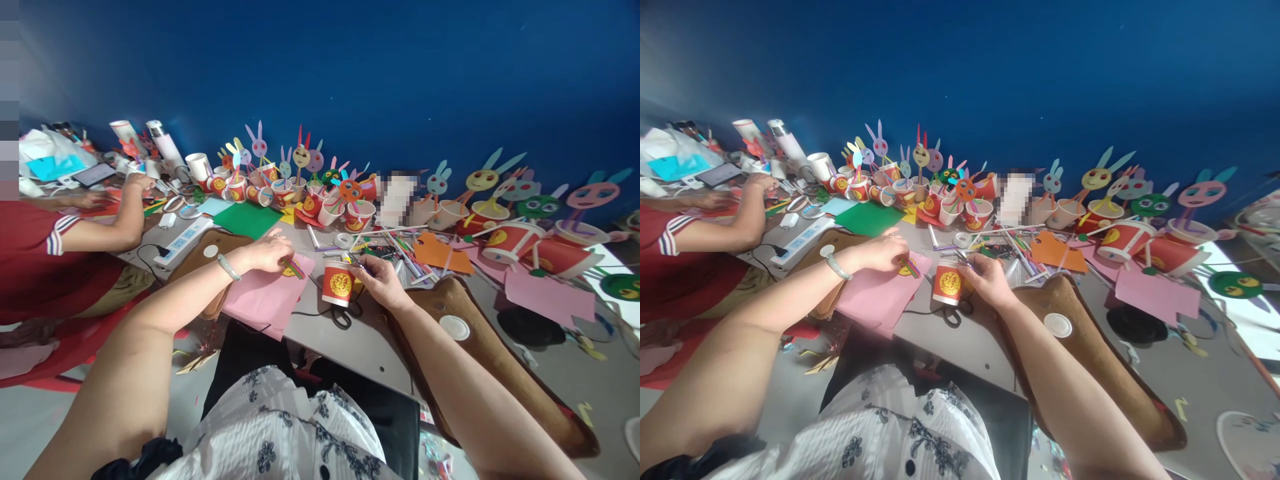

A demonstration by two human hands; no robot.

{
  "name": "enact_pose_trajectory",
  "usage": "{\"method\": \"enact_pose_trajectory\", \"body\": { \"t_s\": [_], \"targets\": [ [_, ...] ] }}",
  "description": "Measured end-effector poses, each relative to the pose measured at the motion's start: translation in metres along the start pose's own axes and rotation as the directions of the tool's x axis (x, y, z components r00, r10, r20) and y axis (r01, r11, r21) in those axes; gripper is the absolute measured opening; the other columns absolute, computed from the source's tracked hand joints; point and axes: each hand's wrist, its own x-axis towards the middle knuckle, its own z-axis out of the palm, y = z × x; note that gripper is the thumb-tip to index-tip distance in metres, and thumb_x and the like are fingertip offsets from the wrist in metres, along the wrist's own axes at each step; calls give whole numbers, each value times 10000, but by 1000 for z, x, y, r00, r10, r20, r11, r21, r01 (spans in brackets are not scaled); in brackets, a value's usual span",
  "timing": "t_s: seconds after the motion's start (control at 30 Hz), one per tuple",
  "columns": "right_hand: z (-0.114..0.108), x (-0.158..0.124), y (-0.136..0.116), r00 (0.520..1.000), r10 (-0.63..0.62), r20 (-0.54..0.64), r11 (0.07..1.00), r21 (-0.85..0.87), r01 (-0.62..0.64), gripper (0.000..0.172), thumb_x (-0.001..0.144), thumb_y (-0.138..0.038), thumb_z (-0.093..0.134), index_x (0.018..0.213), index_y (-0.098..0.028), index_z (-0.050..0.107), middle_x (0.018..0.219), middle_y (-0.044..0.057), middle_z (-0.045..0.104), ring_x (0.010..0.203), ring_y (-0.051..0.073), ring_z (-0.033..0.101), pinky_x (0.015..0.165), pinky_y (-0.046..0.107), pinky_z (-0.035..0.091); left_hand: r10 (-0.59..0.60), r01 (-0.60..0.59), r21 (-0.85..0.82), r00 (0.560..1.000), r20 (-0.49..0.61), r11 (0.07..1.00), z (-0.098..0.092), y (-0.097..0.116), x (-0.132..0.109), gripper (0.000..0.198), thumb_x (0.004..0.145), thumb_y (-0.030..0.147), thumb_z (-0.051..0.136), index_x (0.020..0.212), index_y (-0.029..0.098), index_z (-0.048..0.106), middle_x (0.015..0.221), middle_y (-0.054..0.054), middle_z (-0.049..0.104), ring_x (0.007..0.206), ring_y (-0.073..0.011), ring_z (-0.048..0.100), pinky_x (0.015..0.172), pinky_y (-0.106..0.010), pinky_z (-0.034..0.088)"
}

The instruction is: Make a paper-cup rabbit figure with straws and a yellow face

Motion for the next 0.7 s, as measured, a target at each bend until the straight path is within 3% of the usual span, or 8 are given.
{"method": "enact_pose_trajectory", "body": {
  "t_s": [0.33,0.53,0.63,0.7],
  "targets": [
    [0,0,-1,1000,-19,-3,1000,-22,19,415,814,-584,664,718,-187,591,640,2,556,631,142,475,613,289,408,32,-32,-56,999,-3,998,-1,6,2,23,809,213,640,825,199,647,862,-52,654,848,-213,579,944,-380,333],
    [0,0,-2,999,-37,-7,998,-44,37,408,824,-572,656,710,-187,582,628,-6,539,643,141,473,611,279,402,73,-69,-78,996,42,995,-5,13,8,100,783,178,655,881,195,666,892,-51,680,893,-226,595,962,-391,345],
    [-1,0,-2,999,-32,-1,998,-54,32,398,825,-553,654,689,-189,567,629,-9,531,635,136,464,610,278,394,82,-82,-117,997,-10,990,-5,19,17,134,773,118,615,881,173,673,928,-64,706,931,-230,626,1004,-409,369],
    [-1,1,0,999,-32,0,998,-50,32,393,825,-546,653,687,-189,566,627,-9,528,633,135,460,604,275,388,28,-48,-186,994,-104,981,-3,25,29,200,774,72,578,915,160,689,970,-81,729,946,-231,650,1006,-409,405]
  ]
}}
